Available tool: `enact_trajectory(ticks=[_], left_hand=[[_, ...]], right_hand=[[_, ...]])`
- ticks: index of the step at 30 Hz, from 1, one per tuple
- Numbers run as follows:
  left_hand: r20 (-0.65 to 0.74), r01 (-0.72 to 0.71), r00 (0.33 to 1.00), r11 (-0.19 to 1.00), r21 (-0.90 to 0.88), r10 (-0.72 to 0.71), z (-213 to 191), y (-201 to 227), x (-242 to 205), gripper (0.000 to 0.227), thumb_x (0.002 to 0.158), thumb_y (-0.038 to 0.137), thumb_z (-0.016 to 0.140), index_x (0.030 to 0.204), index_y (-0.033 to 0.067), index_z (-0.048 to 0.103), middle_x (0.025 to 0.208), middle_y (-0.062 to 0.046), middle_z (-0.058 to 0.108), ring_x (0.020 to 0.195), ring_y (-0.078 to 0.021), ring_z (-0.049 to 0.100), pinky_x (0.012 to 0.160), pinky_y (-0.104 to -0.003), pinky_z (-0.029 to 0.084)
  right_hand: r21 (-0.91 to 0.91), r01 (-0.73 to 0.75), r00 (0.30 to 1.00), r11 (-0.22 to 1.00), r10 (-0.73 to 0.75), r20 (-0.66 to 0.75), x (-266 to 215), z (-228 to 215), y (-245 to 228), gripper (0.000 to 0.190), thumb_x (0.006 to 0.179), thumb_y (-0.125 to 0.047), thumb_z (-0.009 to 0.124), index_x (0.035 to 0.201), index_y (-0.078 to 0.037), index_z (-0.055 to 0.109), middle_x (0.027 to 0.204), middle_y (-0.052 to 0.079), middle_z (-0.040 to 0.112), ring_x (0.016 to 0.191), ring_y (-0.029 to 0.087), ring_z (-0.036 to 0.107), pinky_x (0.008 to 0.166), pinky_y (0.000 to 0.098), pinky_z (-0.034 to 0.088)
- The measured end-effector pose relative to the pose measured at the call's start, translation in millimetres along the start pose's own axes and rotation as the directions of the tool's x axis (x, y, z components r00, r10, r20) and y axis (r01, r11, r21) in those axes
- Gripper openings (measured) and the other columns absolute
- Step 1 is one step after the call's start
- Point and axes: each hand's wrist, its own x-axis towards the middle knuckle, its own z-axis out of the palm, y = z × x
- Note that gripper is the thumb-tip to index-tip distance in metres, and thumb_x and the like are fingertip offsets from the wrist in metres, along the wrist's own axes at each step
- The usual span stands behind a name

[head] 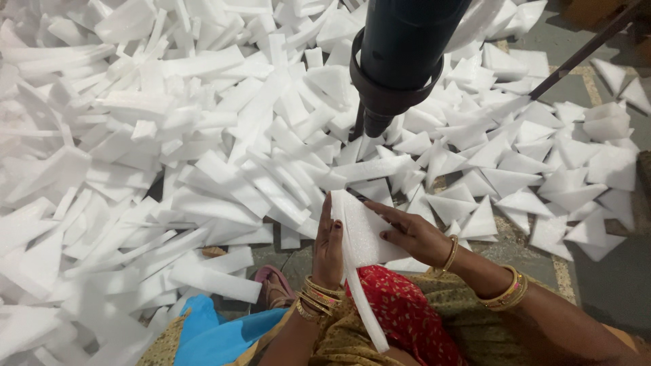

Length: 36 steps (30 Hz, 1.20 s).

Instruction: The person sits on the floor and uses a heat-cutting tool to slice rectangular pieces of white foam. They pick up a piece, position it under the tool, and cut it into smaller triangular shapes, which are then discarded into a large pile.

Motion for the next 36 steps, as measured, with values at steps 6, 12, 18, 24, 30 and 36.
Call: enact_trajectory(ticks=[6,12,18,24,30,36], left_hand=[[-0.007,0.012,1.0,1.0,0.002,-0.012,0,-3,2,0.058,0.11,0.026,0.037,0.163,0.008,0.023,0.168,-0.013,0.033,0.149,-0.0225,0.039,0.119,-0.033,0.033],[-0.015,0.006,1.0,0.998,0.066,-0.005,2,-1,3,0.057,0.109,0.026,0.036,0.163,0.008,0.024,0.17,-0.012,0.028,0.155,-0.0237,0.029,0.123,-0.035,0.028],[0.008,-0.047,0.999,0.997,0.064,0.047,7,0,18,0.058,0.11,0.029,0.03,0.163,0.0054,0.025,0.169,-0.014,0.03,0.156,-0.0254,0.03,0.124,-0.036,0.027],[0.112,-0.113,0.984,0.969,-0.219,0.14,21,-7,71,0.06,0.113,0.036,0.024,0.164,0.0057,0.018,0.168,-0.014,0.029,0.151,-0.0257,0.037,0.124,-0.037,0.033],[0.214,0.205,0.973,0.761,-0.615,-0.089,38,15,138,0.058,0.111,0.034,0.033,0.162,0.0087,0.026,0.154,-0.011,0.044,0.134,-0.0231,0.049,0.112,-0.039,0.043],[0.331,0.362,0.931,0.505,-0.784,-0.153,41,27,141,0.057,0.11,0.039,0.032,0.16,0.0114,0.029,0.15,-0.011,0.046,0.129,-0.0265,0.052,0.106,-0.041,0.047]], right_hand=[[-0.003,0.021,1.0,1.0,-0.021,-0.01,0,1,-1,0.064,0.093,-0.007,0.062,0.152,-0.025,0.044,0.152,0.007,0.056,0.138,0.025,0.054,0.108,0.0389,0.05],[0.008,0.052,0.999,0.999,-0.052,-0.01,0,1,-11,0.065,0.094,-0.007,0.062,0.153,-0.022,0.041,0.15,0.008,0.056,0.136,0.026,0.053,0.106,0.0392,0.05],[0.01,0.026,1.0,1.0,-0.026,0.0,9,-13,-5,0.068,0.093,-0.006,0.062,0.155,-0.023,0.042,0.143,0.009,0.065,0.121,0.025,0.066,0.099,0.0367,0.056],[0.27,0.215,0.976,0.939,-0.199,-0.084,39,-37,5,0.067,0.091,-0.002,0.059,0.155,-0.011,0.04,0.156,0.009,0.049,0.133,0.023,0.058,0.112,0.0378,0.051],[0.395,0.292,0.953,0.871,-0.229,-0.199,83,-69,-7,0.065,0.094,0.008,0.055,0.157,-0.003,0.043,0.156,0.011,0.051,0.125,0.015,0.053,0.108,0.0281,0.043],[0.484,0.226,0.969,0.845,-0.146,-0.198,79,-71,-14,0.064,0.094,0.007,0.056,0.157,-0.004,0.045,0.144,0.013,0.059,0.112,0.011,0.059,0.097,0.026,0.049]])
